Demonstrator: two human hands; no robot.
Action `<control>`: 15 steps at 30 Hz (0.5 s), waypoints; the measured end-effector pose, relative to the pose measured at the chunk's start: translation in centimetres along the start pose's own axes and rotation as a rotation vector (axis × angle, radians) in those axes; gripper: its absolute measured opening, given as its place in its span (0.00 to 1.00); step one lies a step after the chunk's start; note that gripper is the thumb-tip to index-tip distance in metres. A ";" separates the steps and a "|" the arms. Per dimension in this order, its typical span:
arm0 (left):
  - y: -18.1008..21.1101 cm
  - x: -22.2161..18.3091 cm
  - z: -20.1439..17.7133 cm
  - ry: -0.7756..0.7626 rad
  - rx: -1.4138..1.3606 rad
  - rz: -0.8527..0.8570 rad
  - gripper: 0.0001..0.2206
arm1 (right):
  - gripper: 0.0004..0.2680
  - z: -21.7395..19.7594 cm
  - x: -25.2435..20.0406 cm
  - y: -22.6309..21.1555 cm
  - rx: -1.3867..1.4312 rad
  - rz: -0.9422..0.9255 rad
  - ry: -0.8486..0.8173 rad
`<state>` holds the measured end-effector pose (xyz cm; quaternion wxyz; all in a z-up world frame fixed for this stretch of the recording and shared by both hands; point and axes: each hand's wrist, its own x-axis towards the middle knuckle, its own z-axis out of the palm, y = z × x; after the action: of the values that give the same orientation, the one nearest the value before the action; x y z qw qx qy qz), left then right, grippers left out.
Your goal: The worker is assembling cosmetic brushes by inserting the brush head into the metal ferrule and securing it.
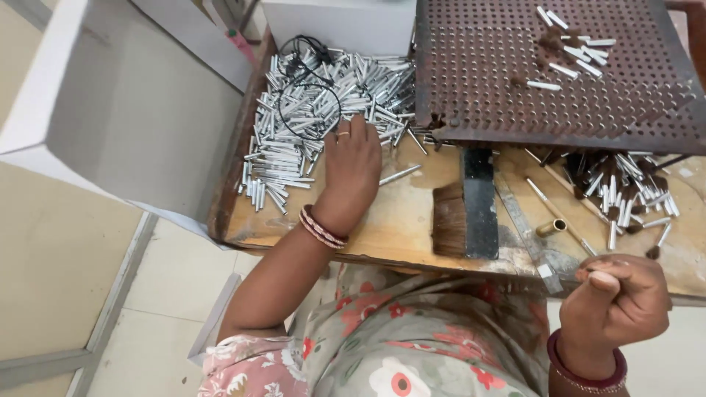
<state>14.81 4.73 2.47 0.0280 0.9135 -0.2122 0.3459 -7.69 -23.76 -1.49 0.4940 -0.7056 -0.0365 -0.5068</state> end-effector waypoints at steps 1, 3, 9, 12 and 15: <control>0.5 -0.2 -1.4 0.011 0.012 -0.007 0.08 | 0.17 0.0 0.2 0.0 0.014 -0.010 -0.002; 1.6 -0.7 -3.8 -0.107 -0.376 -0.119 0.09 | 0.16 0.1 0.2 0.3 -0.013 -0.003 -0.007; 8.4 -5.6 -8.4 0.002 -1.261 0.013 0.14 | 0.17 0.9 -1.1 -1.0 0.078 0.050 -0.066; 13.3 -9.3 -6.0 -0.376 -2.048 -0.284 0.03 | 0.16 1.8 -1.8 -1.8 0.082 0.054 -0.108; 16.0 -10.1 -5.5 -0.632 -2.463 -0.462 0.07 | 0.13 3.1 -1.2 -2.6 0.135 0.041 -0.092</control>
<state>-1.92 -4.94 -1.37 0.8543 0.3434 -0.2247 -0.3188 -7.60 -19.63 -0.72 0.5483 -0.6940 -0.0790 -0.4599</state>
